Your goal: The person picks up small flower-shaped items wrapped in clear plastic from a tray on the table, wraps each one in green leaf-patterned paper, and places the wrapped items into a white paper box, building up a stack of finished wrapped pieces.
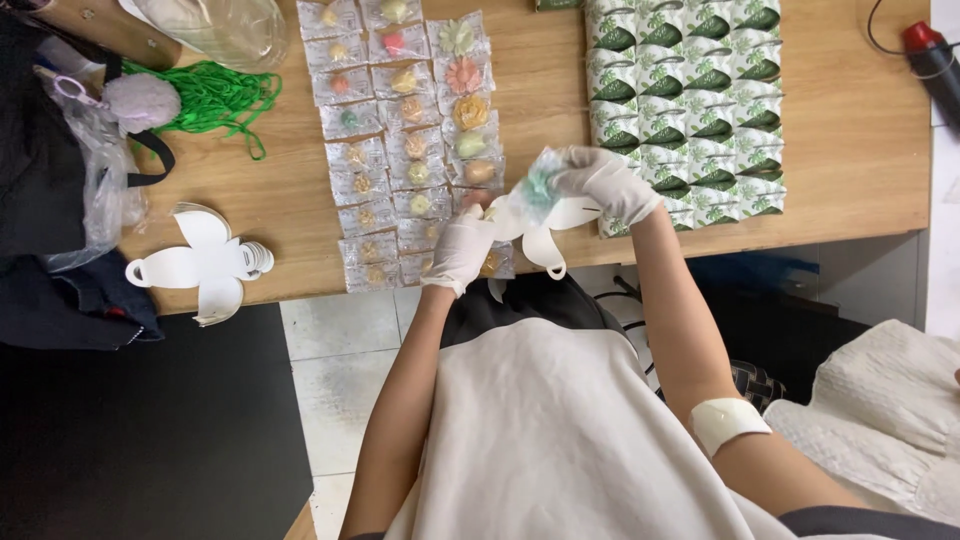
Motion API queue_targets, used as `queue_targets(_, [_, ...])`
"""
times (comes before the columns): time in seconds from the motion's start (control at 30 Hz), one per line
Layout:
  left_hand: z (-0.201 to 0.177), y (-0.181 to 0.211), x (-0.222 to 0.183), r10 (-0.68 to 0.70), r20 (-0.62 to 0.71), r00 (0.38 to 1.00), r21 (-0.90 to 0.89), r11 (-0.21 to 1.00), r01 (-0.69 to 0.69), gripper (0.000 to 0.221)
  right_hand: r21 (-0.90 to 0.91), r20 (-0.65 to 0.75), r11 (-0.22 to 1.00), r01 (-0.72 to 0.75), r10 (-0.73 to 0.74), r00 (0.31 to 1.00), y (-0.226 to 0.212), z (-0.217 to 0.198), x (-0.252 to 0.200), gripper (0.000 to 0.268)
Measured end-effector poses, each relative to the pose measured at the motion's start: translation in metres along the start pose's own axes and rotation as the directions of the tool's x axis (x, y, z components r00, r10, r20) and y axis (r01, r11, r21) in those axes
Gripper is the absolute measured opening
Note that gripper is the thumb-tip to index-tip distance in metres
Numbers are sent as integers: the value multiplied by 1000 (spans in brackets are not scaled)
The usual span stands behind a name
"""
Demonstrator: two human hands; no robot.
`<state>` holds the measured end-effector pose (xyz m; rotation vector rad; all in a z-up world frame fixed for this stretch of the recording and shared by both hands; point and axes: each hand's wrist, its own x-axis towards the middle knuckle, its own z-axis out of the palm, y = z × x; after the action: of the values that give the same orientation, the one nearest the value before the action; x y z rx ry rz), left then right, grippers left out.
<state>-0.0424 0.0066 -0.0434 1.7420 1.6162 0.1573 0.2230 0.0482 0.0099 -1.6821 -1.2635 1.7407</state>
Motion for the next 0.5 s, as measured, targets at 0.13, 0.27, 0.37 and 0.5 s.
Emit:
queue_targets(0.13, [-42, 20, -47, -3, -41, 999, -238, 971, -7, 24, 571, -86, 814, 111, -75, 994, -26, -29, 23, 18])
queue_targets(0.27, [-88, 26, -99, -191, -36, 981, -406, 900, 160, 19, 595, -142, 790, 151, -81, 987, -29, -50, 101, 15])
queue_targets(0.37, [-102, 7, -138, -388, -34, 921, -548, 778, 307, 15, 676, -142, 725, 132, -47, 989, -10, -55, 185, 15])
queue_targets(0.5, [-100, -29, -190, -557, -177, 811, -759, 602, 247, 12, 833, -86, 552, 32, 72, 994, -9, -50, 283, 16])
